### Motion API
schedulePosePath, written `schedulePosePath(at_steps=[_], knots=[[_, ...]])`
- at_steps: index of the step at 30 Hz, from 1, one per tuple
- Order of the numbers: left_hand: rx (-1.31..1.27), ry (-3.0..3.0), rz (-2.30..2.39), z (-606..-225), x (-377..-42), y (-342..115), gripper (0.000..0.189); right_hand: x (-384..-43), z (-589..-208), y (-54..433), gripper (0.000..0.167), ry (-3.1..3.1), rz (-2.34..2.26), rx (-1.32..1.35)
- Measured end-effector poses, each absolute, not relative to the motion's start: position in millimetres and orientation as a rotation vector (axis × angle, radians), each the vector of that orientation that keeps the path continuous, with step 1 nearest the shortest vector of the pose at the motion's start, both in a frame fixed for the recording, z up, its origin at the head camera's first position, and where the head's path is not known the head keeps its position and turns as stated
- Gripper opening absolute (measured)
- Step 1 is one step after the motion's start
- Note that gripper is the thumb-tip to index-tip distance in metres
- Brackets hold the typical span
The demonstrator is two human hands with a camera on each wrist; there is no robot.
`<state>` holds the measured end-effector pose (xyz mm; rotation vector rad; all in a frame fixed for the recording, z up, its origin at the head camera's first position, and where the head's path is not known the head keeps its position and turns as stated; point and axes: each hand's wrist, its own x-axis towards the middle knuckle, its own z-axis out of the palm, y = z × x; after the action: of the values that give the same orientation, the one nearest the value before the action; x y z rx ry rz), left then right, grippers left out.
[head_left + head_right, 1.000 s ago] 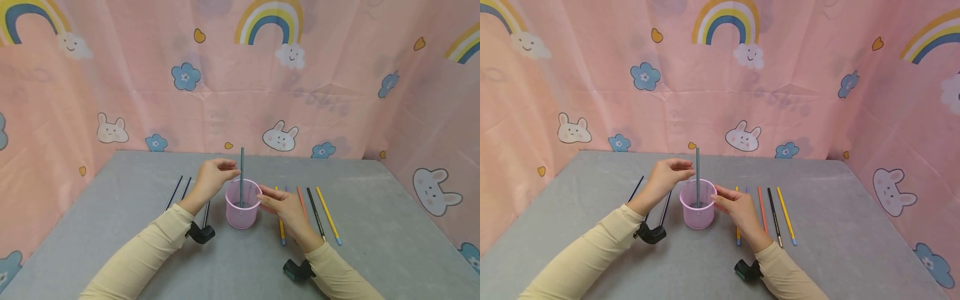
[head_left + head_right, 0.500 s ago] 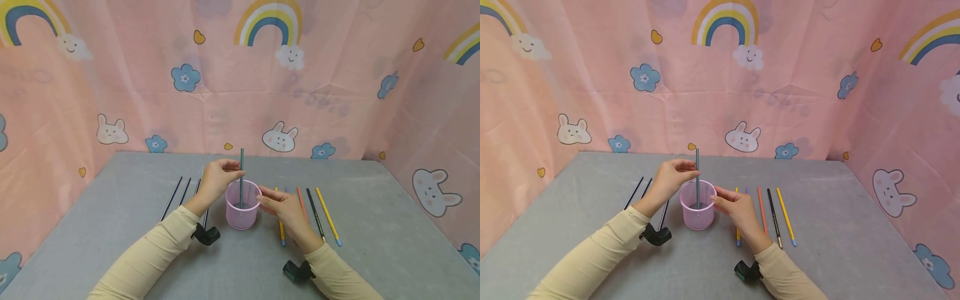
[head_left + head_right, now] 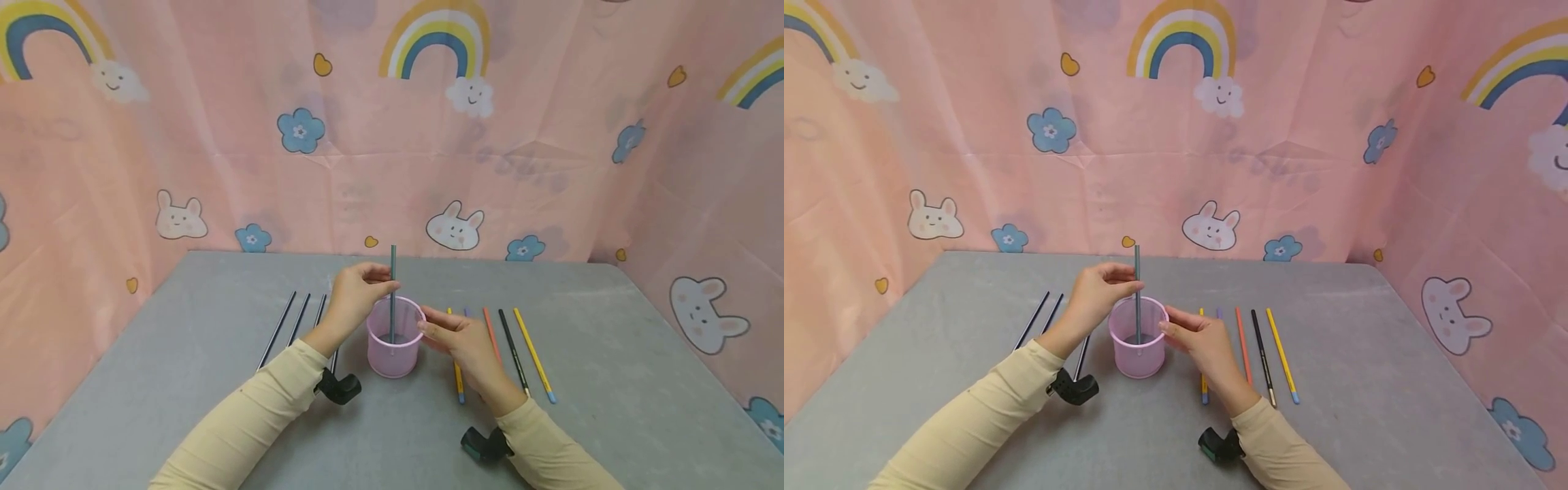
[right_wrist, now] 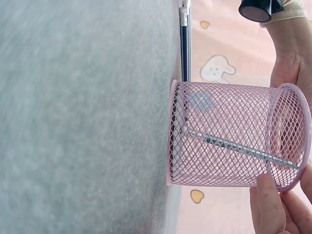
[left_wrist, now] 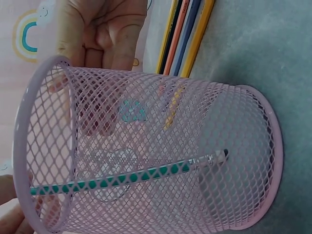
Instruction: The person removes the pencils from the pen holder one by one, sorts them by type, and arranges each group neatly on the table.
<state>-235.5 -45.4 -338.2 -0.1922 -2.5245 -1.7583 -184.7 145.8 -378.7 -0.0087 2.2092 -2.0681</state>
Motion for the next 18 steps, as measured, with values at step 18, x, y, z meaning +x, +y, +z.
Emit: schedulePosePath(at_steps=[18], knots=[[-0.204, -2.404, -1.852, -325.9, -231.3, -48.4, 0.025, -185.3, -379.5, 145.6, 0.045, 2.199, -2.071, -0.006]])
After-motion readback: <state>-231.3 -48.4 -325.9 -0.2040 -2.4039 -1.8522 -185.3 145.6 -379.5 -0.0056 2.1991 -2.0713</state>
